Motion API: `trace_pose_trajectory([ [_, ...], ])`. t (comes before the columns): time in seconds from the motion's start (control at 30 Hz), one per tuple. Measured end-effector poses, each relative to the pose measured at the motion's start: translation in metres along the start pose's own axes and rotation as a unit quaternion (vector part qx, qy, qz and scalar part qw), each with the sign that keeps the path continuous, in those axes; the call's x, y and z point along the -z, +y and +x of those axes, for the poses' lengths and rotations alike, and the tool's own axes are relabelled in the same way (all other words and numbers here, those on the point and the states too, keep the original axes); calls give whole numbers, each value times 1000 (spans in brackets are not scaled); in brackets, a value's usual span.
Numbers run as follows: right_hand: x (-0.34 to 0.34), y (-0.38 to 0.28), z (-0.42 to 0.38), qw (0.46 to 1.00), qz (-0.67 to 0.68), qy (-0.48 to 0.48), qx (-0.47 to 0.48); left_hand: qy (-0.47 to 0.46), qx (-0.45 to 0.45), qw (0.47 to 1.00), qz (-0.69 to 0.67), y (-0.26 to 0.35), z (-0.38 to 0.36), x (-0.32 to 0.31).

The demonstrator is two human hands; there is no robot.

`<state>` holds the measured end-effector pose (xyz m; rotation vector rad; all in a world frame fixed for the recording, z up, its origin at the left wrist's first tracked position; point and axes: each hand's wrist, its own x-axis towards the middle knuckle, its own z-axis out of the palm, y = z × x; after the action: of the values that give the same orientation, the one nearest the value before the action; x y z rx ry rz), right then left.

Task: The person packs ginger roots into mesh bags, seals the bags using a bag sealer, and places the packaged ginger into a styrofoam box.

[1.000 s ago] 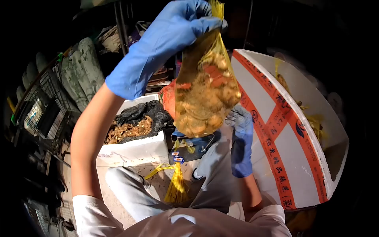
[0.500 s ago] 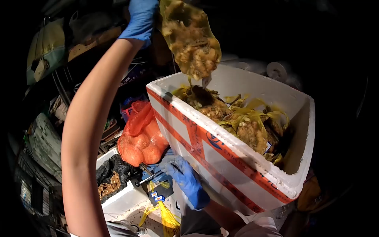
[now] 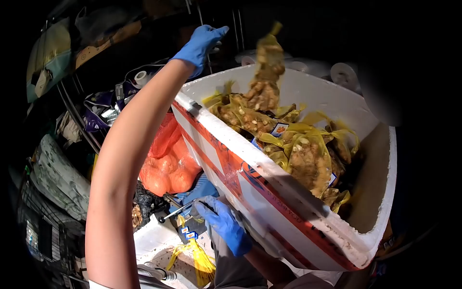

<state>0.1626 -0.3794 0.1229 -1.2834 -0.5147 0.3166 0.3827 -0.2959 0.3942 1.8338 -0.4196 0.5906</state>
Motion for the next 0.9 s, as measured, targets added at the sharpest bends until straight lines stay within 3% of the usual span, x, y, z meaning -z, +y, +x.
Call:
trace_pose_trajectory([
  [0.17,-5,-10,-5,1000,10,-21,-5,24,-38,999,10,0,-66,68],
  [0.2,-11,-15,-9,995,-60,7,79,48,-32,998,19,9,-91,78],
  [0.23,-13,-12,-6,995,-60,6,74,71,-25,997,29,13,-117,87],
  [0.3,-19,2,5,987,-52,-13,151,72,18,997,-37,7,-164,110],
  [0.33,-26,22,8,990,-44,17,136,112,31,992,-42,2,-195,116],
  [0.4,-33,11,0,995,-19,-11,101,168,68,982,-51,-22,-255,133],
  [0.47,-32,1,-1,967,-158,-28,200,212,122,968,-58,-62,-324,148],
  [0.53,-40,12,-2,951,-200,-25,233,255,260,928,-81,-105,-396,158],
  [0.63,-51,36,-9,944,-224,-14,243,333,392,850,-112,-173,-514,155],
  [0.8,-70,75,-10,930,-257,-26,260,500,487,685,-210,-253,-652,131],
  [0.9,-86,96,-3,923,-269,-39,271,543,480,646,-238,-276,-687,114],
])
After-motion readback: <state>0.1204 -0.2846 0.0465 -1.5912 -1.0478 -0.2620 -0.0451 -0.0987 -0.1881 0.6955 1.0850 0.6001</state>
